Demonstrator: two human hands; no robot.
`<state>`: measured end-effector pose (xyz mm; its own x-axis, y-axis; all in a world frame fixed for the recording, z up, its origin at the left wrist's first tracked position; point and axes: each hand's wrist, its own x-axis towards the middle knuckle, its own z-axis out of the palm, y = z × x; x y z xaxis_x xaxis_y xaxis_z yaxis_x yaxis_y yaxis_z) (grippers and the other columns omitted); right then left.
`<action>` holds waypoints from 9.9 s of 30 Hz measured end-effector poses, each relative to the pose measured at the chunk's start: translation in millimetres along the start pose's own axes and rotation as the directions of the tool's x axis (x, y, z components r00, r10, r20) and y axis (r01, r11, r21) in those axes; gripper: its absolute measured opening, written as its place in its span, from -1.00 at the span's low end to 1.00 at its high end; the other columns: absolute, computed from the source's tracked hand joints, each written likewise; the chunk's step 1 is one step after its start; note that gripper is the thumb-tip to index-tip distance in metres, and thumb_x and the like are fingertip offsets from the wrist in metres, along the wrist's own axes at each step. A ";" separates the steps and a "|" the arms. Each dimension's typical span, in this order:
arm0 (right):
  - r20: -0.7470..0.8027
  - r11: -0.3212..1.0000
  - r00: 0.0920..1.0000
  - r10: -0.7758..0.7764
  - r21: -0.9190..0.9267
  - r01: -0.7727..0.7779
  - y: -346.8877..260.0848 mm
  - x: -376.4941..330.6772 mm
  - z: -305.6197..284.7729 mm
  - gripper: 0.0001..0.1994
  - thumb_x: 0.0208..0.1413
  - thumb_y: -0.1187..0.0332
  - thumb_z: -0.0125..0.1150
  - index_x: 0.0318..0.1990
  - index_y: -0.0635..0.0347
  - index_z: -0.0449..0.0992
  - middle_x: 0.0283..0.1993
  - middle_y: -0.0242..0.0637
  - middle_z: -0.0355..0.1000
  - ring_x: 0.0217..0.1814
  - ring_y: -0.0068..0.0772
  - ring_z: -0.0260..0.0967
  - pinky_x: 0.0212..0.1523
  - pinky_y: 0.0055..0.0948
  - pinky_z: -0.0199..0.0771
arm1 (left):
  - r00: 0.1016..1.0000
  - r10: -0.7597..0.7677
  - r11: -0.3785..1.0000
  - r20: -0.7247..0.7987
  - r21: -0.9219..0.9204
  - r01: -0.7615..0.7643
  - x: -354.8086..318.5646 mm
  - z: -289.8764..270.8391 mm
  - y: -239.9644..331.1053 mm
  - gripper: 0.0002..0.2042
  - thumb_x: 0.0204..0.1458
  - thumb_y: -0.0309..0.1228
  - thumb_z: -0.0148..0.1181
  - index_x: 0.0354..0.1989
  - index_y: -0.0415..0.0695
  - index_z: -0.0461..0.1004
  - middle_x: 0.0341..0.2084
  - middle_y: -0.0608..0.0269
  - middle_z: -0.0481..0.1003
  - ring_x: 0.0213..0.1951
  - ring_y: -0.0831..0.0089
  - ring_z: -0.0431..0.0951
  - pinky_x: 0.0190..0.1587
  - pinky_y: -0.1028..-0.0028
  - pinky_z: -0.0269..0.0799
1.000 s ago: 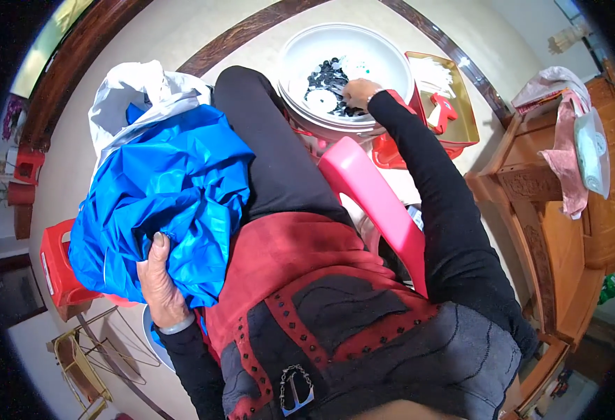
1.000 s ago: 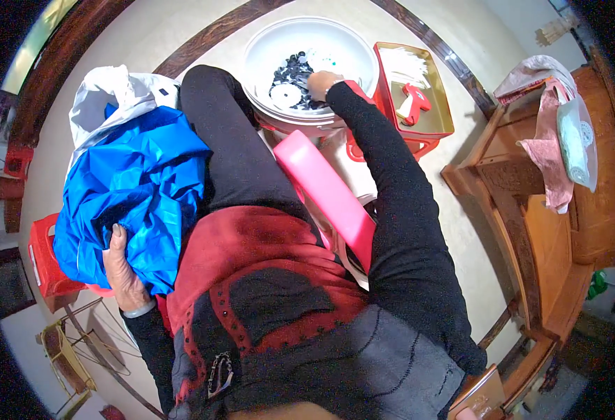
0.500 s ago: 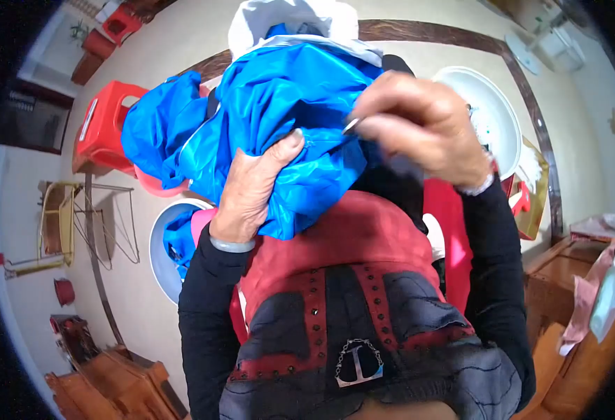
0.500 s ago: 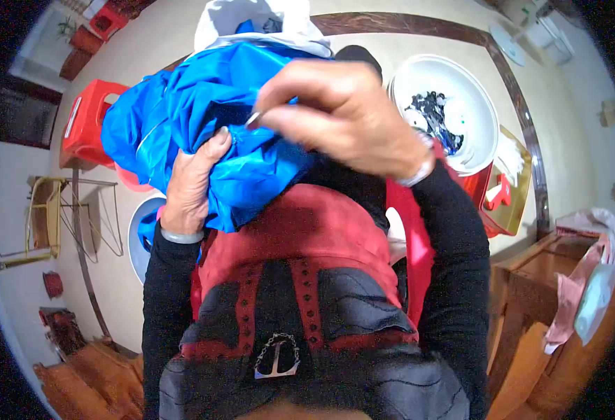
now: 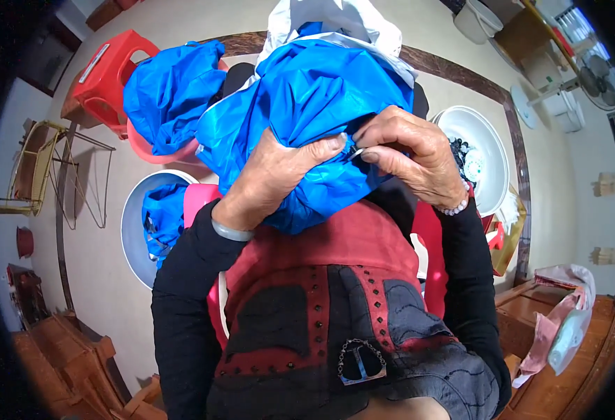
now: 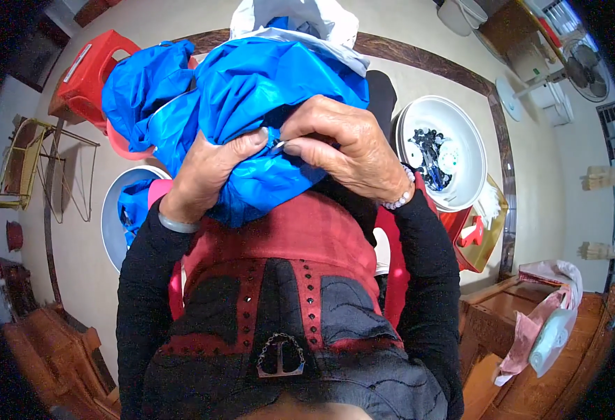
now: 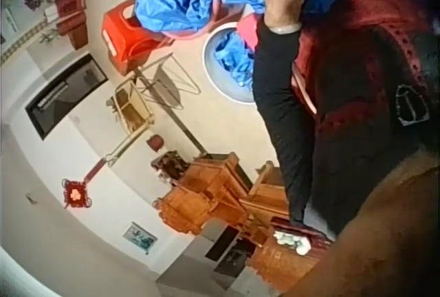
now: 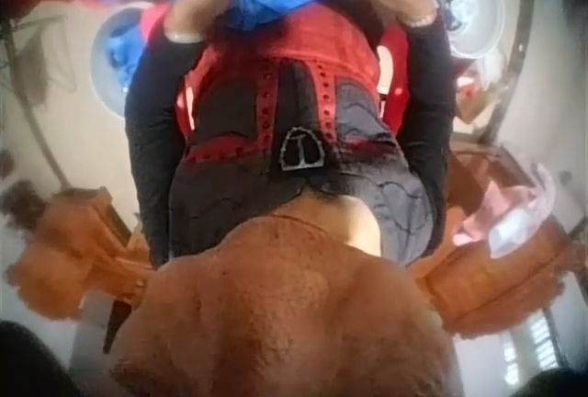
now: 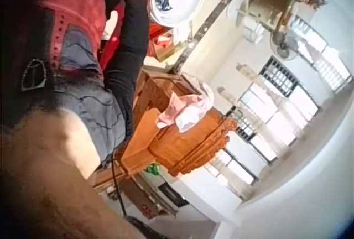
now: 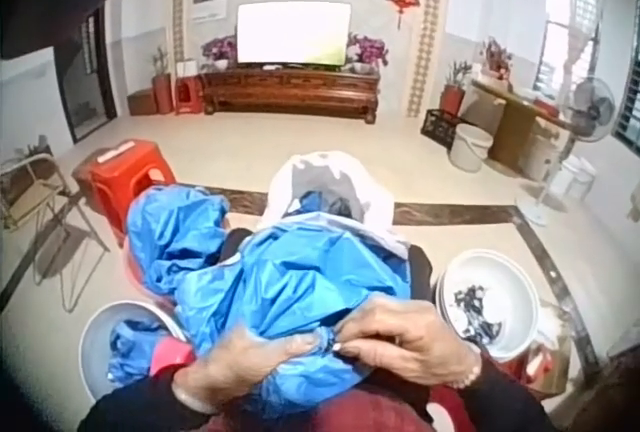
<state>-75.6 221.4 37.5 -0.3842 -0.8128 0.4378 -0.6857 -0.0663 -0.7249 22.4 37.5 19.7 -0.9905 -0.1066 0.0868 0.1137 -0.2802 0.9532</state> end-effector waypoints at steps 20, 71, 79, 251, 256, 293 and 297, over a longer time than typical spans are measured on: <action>0.037 0.948 0.997 -0.067 -0.308 0.075 6.3 -7.6 2.7 -0.85 0.01 0.44 0.24 -0.23 0.22 0.50 -0.34 -0.18 0.46 -0.38 -0.14 0.44 -0.39 -0.34 0.43 | 0.950 0.289 0.862 0.115 0.400 -0.311 1.7 1.9 -12.2 -0.72 -0.12 -0.45 0.37 -0.22 -0.25 0.50 -0.34 0.08 0.58 -0.31 0.36 0.61 -0.26 0.43 0.51; 0.139 0.872 0.925 0.353 0.310 -0.379 -4.8 25.3 27.4 -0.83 0.13 0.36 0.17 -0.26 0.31 0.51 -0.40 -0.40 0.43 -0.33 -0.66 0.34 -0.25 -0.63 0.37 | 0.481 0.549 -0.358 0.684 0.712 -0.603 -18.0 -47.0 -1.6 -0.63 -0.36 -0.52 0.25 -0.23 -0.10 0.54 -0.70 0.39 0.24 -0.54 0.40 0.43 -0.32 0.33 0.43; 0.119 0.818 0.906 0.405 0.396 -0.418 4.1 29.5 34.1 -0.87 0.04 0.40 0.18 -0.37 0.30 0.48 -0.51 -0.51 0.32 -0.46 -0.74 0.18 -0.41 -0.67 0.21 | 0.460 0.581 -0.342 0.671 0.715 -0.610 -10.1 -41.9 -6.7 -0.70 -0.34 -0.55 0.24 -0.31 -0.10 0.53 -0.55 0.31 0.37 -0.52 0.41 0.47 -0.38 0.41 0.44; -0.449 0.615 0.437 0.779 0.684 -0.392 145.8 -160.7 -133.7 -0.88 0.14 0.40 0.13 -0.22 0.23 0.44 -0.48 -0.38 0.41 -0.52 -0.57 0.43 -0.48 -0.52 0.55 | 0.813 0.185 0.254 0.552 0.772 -0.582 4.1 -3.7 -64.7 -0.74 -0.18 -0.53 0.24 -0.26 -0.32 0.44 -0.35 -0.11 0.44 -0.31 -0.07 0.47 -0.28 0.18 0.40; -0.360 0.721 0.709 0.606 0.625 -0.299 98.6 -85.2 -110.2 -0.86 0.17 0.37 0.13 -0.19 0.22 0.40 -0.43 -0.35 0.45 -0.47 -0.56 0.46 -0.39 -0.53 0.58 | 0.816 0.176 0.275 0.551 0.768 -0.578 2.7 -6.8 -66.9 -0.79 -0.25 -0.60 0.16 -0.36 -0.31 0.41 -0.40 -0.07 0.41 -0.33 -0.05 0.45 -0.32 0.18 0.39; 0.184 0.768 0.902 0.392 0.474 -0.430 19.8 18.8 17.4 -0.75 0.22 0.23 0.06 -0.16 0.26 0.44 -0.22 -0.42 0.40 -0.21 -0.68 0.29 -0.18 -0.62 0.31 | 0.607 0.611 0.010 0.508 0.762 -0.648 -10.0 -36.6 -20.4 -0.86 -0.25 -0.54 0.17 -0.44 -0.17 0.43 -0.44 0.17 0.44 -0.44 0.28 0.47 -0.46 0.38 0.38; 0.150 0.896 0.972 0.184 0.381 -0.228 21.8 4.1 19.9 -0.77 0.21 0.26 0.08 -0.18 0.27 0.44 -0.22 -0.38 0.41 -0.20 -0.61 0.31 -0.15 -0.57 0.32 | 0.676 0.603 0.107 0.423 0.797 -0.594 -8.0 -37.6 -22.5 -0.79 -0.21 -0.54 0.17 -0.31 -0.19 0.46 -0.37 0.11 0.48 -0.35 0.21 0.53 -0.35 0.36 0.45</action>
<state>-79.8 205.1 12.9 -0.4068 -0.8884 0.2125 -0.2911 -0.0944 -0.9520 30.7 8.8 -13.3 -0.6337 0.1626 0.7563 0.5391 0.7940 0.2810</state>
